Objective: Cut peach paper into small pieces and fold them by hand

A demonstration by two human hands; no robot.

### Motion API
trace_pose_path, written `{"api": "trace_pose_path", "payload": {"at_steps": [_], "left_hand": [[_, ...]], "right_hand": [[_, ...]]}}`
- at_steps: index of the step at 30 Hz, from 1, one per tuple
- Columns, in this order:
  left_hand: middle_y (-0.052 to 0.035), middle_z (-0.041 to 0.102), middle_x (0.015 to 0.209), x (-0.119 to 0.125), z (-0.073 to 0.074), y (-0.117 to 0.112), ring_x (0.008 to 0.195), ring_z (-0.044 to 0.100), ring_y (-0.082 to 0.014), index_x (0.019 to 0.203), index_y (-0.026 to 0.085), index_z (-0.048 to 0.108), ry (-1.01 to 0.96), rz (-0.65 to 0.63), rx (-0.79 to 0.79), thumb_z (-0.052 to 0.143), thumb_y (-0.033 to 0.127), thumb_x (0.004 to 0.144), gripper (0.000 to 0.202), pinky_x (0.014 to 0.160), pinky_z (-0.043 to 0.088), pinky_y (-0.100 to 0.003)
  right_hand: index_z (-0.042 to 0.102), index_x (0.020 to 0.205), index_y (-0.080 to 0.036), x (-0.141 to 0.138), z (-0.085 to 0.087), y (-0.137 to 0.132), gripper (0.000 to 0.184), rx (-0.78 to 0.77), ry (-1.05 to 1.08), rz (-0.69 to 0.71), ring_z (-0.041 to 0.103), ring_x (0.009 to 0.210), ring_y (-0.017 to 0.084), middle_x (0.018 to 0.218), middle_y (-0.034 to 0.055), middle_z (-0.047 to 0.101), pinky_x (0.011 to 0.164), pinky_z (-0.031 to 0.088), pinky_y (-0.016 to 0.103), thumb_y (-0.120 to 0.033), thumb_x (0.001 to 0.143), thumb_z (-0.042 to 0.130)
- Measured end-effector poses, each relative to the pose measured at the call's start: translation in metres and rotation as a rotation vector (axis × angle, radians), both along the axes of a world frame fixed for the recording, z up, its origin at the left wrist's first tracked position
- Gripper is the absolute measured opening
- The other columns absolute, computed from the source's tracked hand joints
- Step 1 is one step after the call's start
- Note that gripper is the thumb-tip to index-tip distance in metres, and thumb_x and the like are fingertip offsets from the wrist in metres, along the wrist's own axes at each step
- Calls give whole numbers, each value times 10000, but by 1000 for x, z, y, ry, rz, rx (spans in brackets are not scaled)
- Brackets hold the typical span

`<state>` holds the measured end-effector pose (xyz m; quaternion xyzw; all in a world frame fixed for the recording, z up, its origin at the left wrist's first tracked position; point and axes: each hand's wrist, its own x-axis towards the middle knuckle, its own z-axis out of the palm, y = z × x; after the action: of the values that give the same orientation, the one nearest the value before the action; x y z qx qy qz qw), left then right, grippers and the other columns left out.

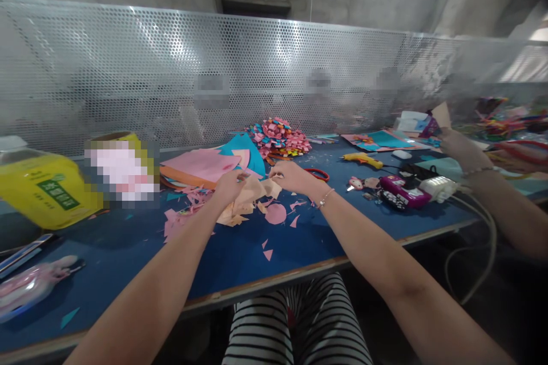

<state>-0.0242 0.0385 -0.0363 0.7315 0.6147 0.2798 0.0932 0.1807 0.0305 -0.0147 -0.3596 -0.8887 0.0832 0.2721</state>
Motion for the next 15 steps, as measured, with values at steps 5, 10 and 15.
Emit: {"api": "trace_pose_path", "payload": {"at_steps": [5, 10, 15], "left_hand": [[-56, 675, 880, 2, 7, 0, 826, 612, -171, 853, 149, 620, -368, 46, 195, 497, 162, 671, 221, 800, 464, -307], [-53, 653, 823, 6, 11, -3, 799, 607, -157, 820, 135, 584, -677, 74, 272, 541, 199, 649, 187, 791, 471, -300], [-31, 609, 758, 9, 13, -8, 754, 589, -145, 770, 144, 548, -800, 42, 333, 578, 269, 629, 191, 753, 476, -290]], "right_hand": [[635, 868, -103, -9, -5, 1, 171, 8, 97, -137, 532, 827, 150, 873, 88, 614, 774, 383, 262, -178, 765, 521], [557, 986, -104, -14, -16, 7, 274, -45, 272, -201, 535, 884, 152, 966, 98, 586, 807, 411, 283, -210, 735, 576], [519, 1025, -106, -13, -18, 10, 305, -97, 361, -180, 563, 867, 147, 941, 92, 604, 805, 429, 298, -217, 743, 554]]}}
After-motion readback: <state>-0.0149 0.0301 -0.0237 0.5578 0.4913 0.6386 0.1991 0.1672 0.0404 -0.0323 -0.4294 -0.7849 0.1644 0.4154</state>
